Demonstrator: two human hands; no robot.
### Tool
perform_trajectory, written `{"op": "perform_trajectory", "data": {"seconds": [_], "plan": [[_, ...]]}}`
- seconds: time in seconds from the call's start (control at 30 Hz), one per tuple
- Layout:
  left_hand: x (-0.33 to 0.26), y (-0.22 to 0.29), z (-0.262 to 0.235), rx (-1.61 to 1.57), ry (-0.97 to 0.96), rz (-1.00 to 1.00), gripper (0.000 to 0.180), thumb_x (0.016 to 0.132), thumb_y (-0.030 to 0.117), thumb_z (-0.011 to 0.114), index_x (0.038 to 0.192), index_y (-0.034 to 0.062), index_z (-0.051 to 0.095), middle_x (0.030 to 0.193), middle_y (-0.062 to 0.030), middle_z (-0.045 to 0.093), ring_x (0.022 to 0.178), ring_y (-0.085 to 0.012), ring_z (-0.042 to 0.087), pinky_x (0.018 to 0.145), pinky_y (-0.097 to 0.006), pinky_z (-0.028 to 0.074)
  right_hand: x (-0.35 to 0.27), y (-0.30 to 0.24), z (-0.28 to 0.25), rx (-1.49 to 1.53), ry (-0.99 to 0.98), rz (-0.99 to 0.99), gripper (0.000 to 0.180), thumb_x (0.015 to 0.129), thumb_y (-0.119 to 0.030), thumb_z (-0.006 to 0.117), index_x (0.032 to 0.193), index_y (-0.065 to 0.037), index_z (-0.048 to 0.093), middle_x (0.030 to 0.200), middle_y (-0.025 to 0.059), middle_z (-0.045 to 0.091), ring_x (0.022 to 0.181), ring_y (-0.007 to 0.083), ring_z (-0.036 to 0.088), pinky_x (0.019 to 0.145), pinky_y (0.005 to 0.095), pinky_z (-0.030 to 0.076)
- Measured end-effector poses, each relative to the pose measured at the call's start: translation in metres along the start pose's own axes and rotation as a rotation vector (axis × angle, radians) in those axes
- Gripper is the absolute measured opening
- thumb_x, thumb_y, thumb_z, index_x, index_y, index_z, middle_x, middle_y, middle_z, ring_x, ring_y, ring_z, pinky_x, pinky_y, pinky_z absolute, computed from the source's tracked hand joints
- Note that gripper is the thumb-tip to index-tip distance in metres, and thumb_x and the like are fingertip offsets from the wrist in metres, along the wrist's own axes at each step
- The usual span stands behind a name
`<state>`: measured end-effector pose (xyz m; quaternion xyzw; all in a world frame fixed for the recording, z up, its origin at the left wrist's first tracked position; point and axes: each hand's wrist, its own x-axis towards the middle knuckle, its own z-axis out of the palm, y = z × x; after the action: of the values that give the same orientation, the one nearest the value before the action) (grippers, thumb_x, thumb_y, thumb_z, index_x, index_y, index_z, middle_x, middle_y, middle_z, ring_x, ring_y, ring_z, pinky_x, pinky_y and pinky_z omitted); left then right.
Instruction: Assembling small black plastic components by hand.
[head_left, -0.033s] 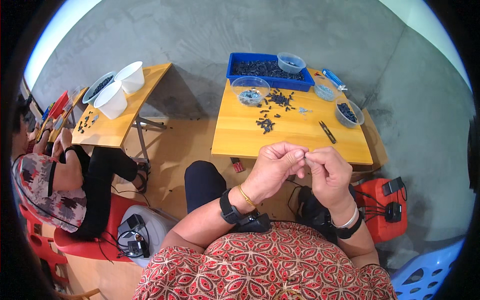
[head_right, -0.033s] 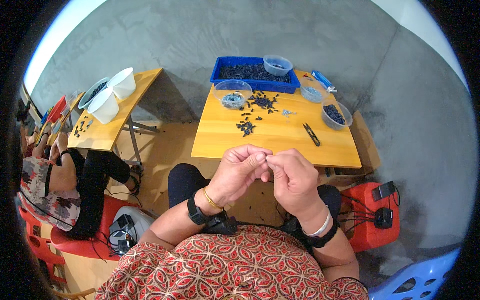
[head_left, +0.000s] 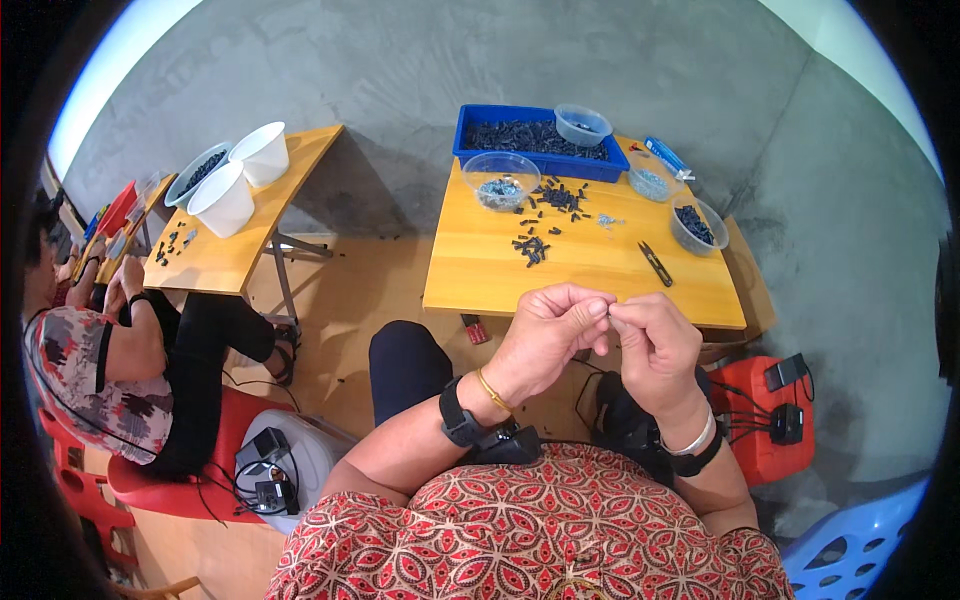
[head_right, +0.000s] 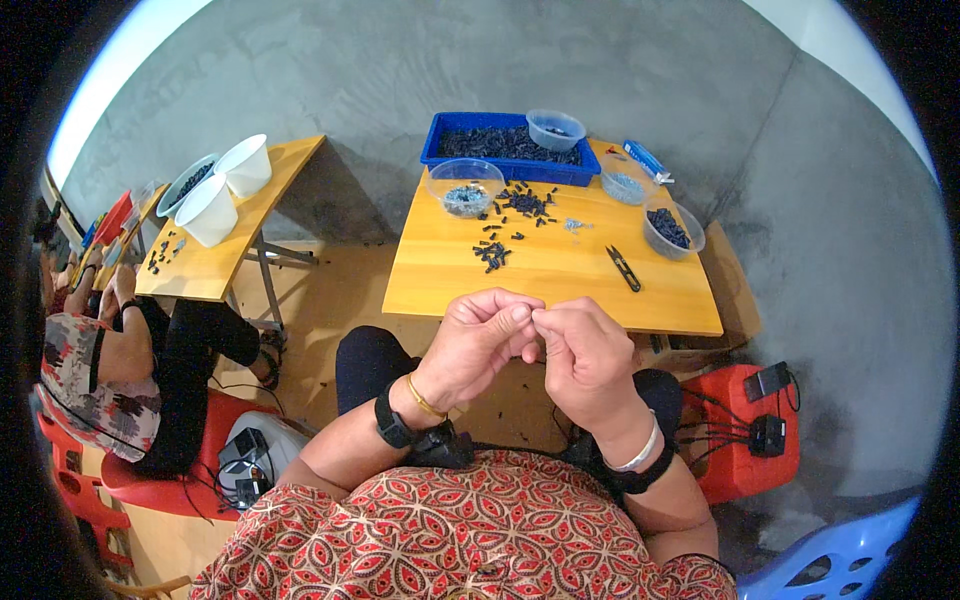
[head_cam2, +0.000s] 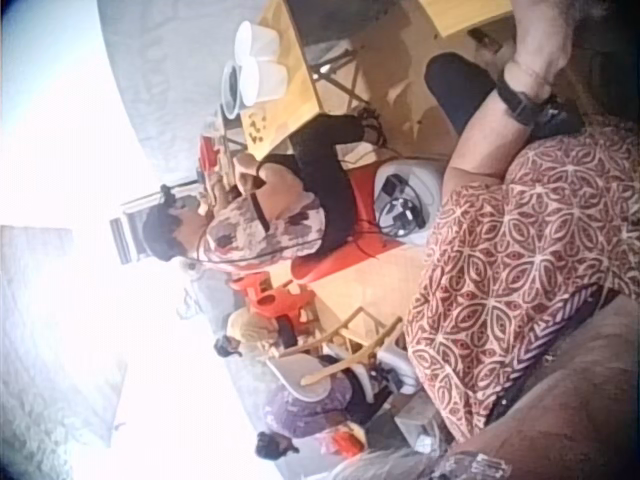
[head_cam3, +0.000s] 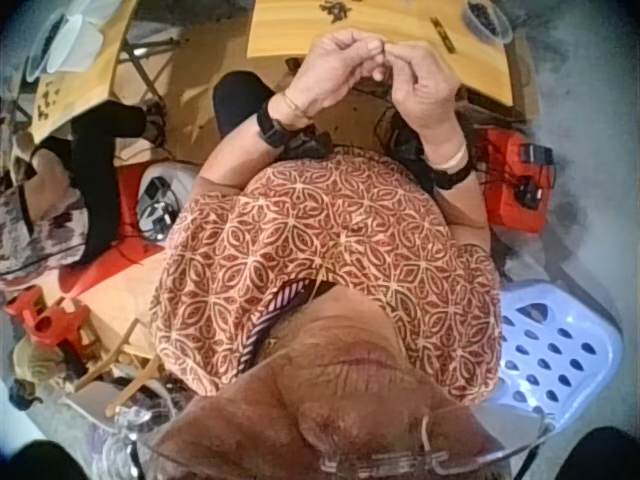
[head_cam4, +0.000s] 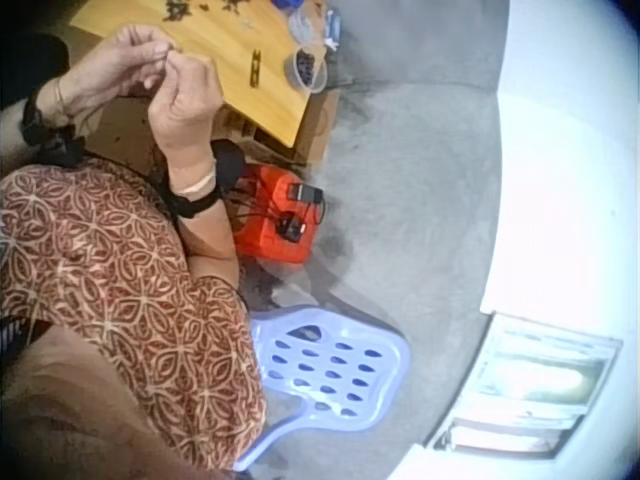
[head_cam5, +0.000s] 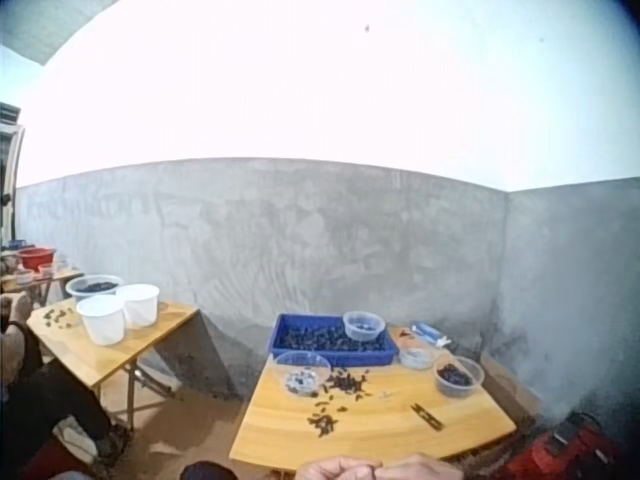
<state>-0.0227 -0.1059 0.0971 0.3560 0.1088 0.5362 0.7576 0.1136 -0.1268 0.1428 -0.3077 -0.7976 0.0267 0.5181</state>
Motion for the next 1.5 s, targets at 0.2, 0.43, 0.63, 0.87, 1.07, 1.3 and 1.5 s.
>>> {"op": "perform_trajectory", "data": {"seconds": [0.2, 0.43, 0.63, 0.87, 1.07, 1.3, 1.5], "plan": [[0.002, -0.003, -0.010, -0.053, 0.000, -0.026, 0.013, 0.085, 0.009, 0.051, 0.091, -0.0003, 0.058, 0.074, -0.0061, 0.059, 0.061, -0.0151, 0.055, 0.059, -0.027, 0.048, -0.007, 0.014, 0.008, -0.013, -0.012, 0.018, 0.014, 0.074, 0.006, 0.055, 0.087, 0.000, 0.056, 0.072, 0.0098, 0.056, 0.059, 0.0208, 0.055, 0.052, 0.0269, 0.044], [0.005, 0.001, -0.013, -0.128, 0.082, -0.060, 0.013, 0.084, 0.008, 0.052, 0.093, 0.0005, 0.058, 0.078, -0.0055, 0.060, 0.070, -0.0120, 0.057, 0.065, -0.027, 0.050, -0.010, 0.015, 0.002, -0.035, -0.138, 0.247, 0.035, 0.085, -0.016, 0.049, 0.114, 0.003, 0.046, 0.095, 0.0172, 0.053, 0.082, 0.0279, 0.053, 0.073, 0.0328, 0.043], [0.008, -0.002, -0.015, -0.100, 0.088, -0.070, 0.013, 0.083, 0.005, 0.053, 0.094, 0.0004, 0.058, 0.081, -0.0074, 0.061, 0.073, -0.0115, 0.059, 0.067, -0.023, 0.051, -0.013, 0.017, 0.009, -0.095, -0.227, 0.139, 0.055, 0.087, -0.037, 0.041, 0.119, 0.007, 0.039, 0.110, 0.0240, 0.045, 0.101, 0.0365, 0.044, 0.087, 0.0383, 0.036], [0.011, -0.009, -0.018, -0.013, 0.157, -0.038, 0.010, 0.083, 0.004, 0.051, 0.090, -0.0016, 0.057, 0.081, -0.0095, 0.061, 0.068, -0.0148, 0.060, 0.062, -0.025, 0.053, -0.016, 0.026, 0.015, -0.269, -0.297, 0.051, 0.065, 0.085, -0.047, 0.036, 0.121, 0.008, 0.034, 0.114, 0.0241, 0.042, 0.100, 0.0381, 0.043, 0.086, 0.0420, 0.035], [0.021, -0.024, -0.042, -0.016, 0.245, -0.111, 0.008, 0.084, 0.005, 0.051, 0.085, -0.0010, 0.057, 0.077, -0.0089, 0.060, 0.064, -0.0145, 0.060, 0.059, -0.023, 0.052, -0.026, 0.041, 0.033, -0.247, -0.355, 0.153, 0.068, 0.084, -0.048, 0.037, 0.121, 0.008, 0.034, 0.112, 0.0244, 0.043, 0.098, 0.0376, 0.044, 0.084, 0.0415, 0.036], [0.046, -0.028, -0.072, -0.073, 0.191, -0.162, 0.007, 0.082, 0.007, 0.055, 0.086, 0.0025, 0.059, 0.076, -0.0049, 0.060, 0.069, -0.0102, 0.057, 0.063, -0.025, 0.051, -0.017, 0.092, 0.041, 0.053, -0.203, 0.501, 0.028, 0.083, -0.017, 0.051, 0.102, 0.004, 0.052, 0.086, 0.0205, 0.056, 0.076, 0.0284, 0.056, 0.068, 0.0337, 0.044], [0.063, -0.033, -0.105, -0.093, 0.164, -0.152, 0.008, 0.082, 0.004, 0.055, 0.088, 0.0022, 0.060, 0.081, -0.0050, 0.060, 0.072, -0.0114, 0.057, 0.065, -0.028, 0.051, 0.009, 0.159, 0.043, -0.119, -0.311, 0.593, 0.009, 0.077, -0.007, 0.053, 0.077, 0.001, 0.056, 0.065, 0.0140, 0.058, 0.060, 0.0255, 0.057, 0.056, 0.0312, 0.044]]}}
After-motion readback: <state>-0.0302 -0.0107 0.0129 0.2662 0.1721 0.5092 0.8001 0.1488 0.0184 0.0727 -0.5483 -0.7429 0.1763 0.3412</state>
